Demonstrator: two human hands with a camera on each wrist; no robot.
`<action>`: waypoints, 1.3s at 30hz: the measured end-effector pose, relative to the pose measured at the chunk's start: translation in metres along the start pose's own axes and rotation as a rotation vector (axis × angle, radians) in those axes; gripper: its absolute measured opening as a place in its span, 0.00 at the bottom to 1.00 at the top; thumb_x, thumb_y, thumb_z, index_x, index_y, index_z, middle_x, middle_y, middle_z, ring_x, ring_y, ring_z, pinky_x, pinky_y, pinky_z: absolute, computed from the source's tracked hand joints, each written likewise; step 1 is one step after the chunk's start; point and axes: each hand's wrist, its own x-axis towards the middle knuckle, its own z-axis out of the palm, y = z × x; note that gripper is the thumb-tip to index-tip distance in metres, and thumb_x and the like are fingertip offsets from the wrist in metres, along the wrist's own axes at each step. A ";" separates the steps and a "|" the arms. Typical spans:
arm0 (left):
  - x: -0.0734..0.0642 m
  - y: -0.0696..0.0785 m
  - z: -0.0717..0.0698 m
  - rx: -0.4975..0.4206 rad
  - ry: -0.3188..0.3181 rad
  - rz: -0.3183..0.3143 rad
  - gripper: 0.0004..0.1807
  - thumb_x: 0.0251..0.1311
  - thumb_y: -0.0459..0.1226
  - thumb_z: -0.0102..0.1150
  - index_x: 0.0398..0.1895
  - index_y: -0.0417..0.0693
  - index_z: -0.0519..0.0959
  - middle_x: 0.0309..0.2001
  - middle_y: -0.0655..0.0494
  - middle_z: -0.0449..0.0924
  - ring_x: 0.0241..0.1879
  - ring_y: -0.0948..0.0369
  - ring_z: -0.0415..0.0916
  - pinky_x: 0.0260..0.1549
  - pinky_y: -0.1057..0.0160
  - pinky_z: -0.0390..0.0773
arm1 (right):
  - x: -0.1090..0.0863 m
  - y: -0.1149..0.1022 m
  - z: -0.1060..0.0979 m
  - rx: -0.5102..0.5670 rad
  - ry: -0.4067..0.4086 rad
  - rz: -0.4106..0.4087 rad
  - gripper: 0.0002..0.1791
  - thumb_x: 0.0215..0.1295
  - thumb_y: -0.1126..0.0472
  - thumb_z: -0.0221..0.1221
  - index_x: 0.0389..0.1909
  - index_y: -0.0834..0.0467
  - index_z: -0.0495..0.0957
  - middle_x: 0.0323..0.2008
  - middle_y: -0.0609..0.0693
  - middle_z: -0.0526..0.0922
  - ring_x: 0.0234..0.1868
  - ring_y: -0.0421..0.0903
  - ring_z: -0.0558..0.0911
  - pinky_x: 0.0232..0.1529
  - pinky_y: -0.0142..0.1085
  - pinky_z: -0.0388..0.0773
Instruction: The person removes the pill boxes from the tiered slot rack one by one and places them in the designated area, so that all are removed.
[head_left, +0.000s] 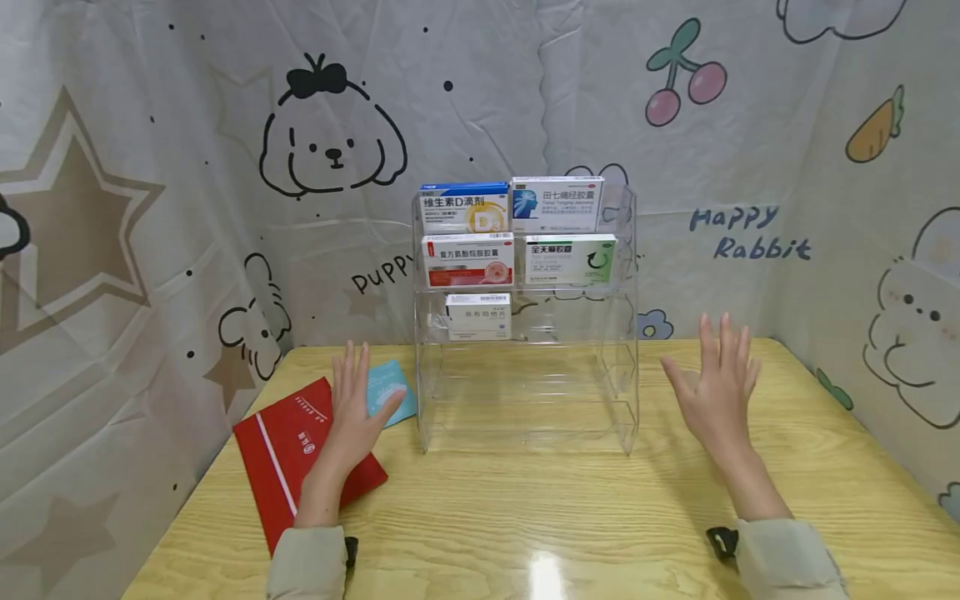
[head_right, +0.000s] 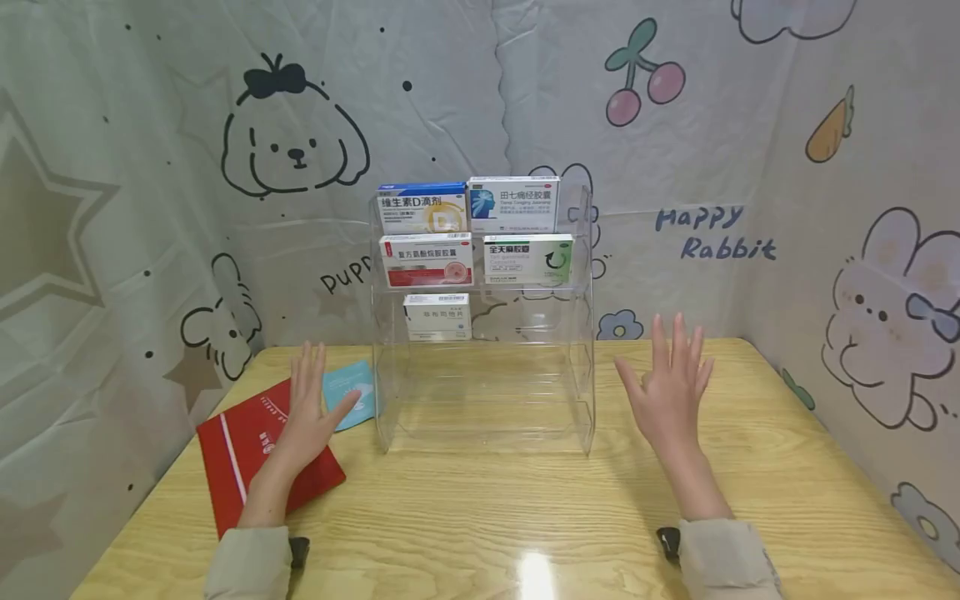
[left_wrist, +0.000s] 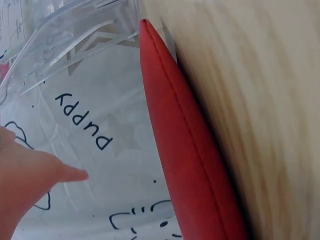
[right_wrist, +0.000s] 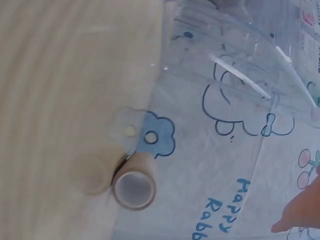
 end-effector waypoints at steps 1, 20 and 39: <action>0.001 0.001 0.001 -0.030 -0.004 0.009 0.52 0.65 0.52 0.58 0.79 0.65 0.33 0.80 0.61 0.21 0.78 0.48 0.15 0.72 0.25 0.33 | 0.001 -0.001 0.001 0.025 0.027 -0.017 0.45 0.70 0.36 0.50 0.79 0.51 0.45 0.79 0.58 0.39 0.79 0.63 0.33 0.74 0.70 0.28; 0.012 0.011 0.019 -0.132 -0.058 0.089 0.50 0.60 0.42 0.66 0.80 0.58 0.46 0.80 0.51 0.42 0.78 0.46 0.45 0.74 0.40 0.58 | 0.031 -0.055 0.033 0.242 0.211 -0.401 0.41 0.67 0.38 0.54 0.73 0.59 0.61 0.73 0.63 0.59 0.77 0.58 0.55 0.77 0.52 0.59; 0.014 0.017 0.024 -0.191 -0.137 0.084 0.45 0.60 0.32 0.65 0.78 0.47 0.52 0.77 0.43 0.54 0.73 0.44 0.59 0.69 0.46 0.68 | 0.056 -0.111 0.083 0.278 0.046 -0.566 0.39 0.55 0.65 0.69 0.69 0.62 0.67 0.66 0.64 0.70 0.68 0.59 0.68 0.72 0.49 0.68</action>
